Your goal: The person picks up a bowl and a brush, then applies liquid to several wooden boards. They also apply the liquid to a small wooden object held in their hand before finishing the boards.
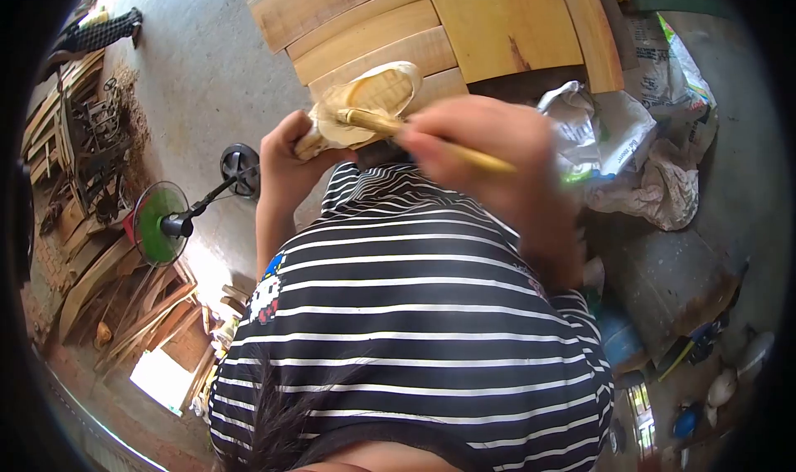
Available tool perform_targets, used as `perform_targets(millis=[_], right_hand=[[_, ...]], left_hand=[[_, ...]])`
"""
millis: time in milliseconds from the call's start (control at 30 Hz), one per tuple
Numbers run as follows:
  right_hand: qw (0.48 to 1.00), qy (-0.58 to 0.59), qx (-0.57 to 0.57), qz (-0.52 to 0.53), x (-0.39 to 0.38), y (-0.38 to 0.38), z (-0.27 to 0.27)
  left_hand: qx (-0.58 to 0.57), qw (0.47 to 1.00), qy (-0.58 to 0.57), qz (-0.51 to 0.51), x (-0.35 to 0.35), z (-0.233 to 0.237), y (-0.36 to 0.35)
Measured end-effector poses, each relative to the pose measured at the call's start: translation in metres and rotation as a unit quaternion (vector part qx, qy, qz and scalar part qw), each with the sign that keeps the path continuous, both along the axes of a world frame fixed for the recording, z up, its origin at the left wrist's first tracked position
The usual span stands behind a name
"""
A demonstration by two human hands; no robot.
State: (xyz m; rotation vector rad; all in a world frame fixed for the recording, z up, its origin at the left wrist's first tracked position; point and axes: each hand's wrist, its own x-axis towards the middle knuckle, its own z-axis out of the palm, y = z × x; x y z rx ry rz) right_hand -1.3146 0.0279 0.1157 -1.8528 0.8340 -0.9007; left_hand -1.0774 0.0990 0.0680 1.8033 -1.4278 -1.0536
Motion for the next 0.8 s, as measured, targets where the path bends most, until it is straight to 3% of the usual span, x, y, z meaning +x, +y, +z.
perform_targets(millis=[167, 267, 433, 467, 500, 567, 633, 667, 700, 733, 800], right_hand=[[0.993, 0.094, -0.02, 0.067, 0.043, 0.004, -0.083], [0.992, 0.084, 0.044, 0.079, 0.035, 0.0, -0.095], [0.962, -0.12, 0.195, -0.15, -0.053, -0.029, -0.06], [0.963, -0.069, 0.153, -0.213, -0.078, -0.04, -0.054], [0.929, -0.012, 0.156, -0.335, -0.095, -0.052, -0.046], [0.886, 0.045, 0.099, -0.451, -0.139, -0.083, -0.065], [0.809, 0.299, -0.068, -0.501, -0.169, -0.103, -0.1], [0.733, 0.445, -0.169, -0.486, -0.178, -0.107, -0.113], [0.814, 0.305, -0.044, -0.492, -0.179, -0.109, -0.118], [0.862, 0.154, 0.084, -0.475, -0.179, -0.112, -0.122], [0.839, 0.092, 0.118, -0.523, -0.193, -0.126, -0.108]], left_hand=[[0.016, 0.997, -0.023, -0.069, -0.011, -0.011, -0.005], [0.007, 0.998, 0.034, -0.043, -0.016, -0.009, -0.009], [-0.025, 0.999, -0.016, -0.036, -0.028, -0.006, -0.016], [-0.028, 0.999, -0.011, -0.039, -0.028, -0.009, -0.017], [-0.034, 0.999, -0.018, -0.038, -0.026, -0.012, -0.018], [-0.009, 0.999, -0.024, -0.034, -0.028, -0.003, -0.024], [-0.003, 0.999, -0.028, -0.035, -0.022, -0.009, -0.027], [0.006, 0.999, -0.034, -0.034, -0.018, -0.014, -0.028], [-0.002, 1.0, -0.012, -0.029, -0.015, -0.018, -0.03], [-0.003, 1.0, -0.008, -0.027, -0.015, -0.018, -0.032], [0.016, 1.0, -0.003, -0.024, -0.015, -0.011, -0.034]])
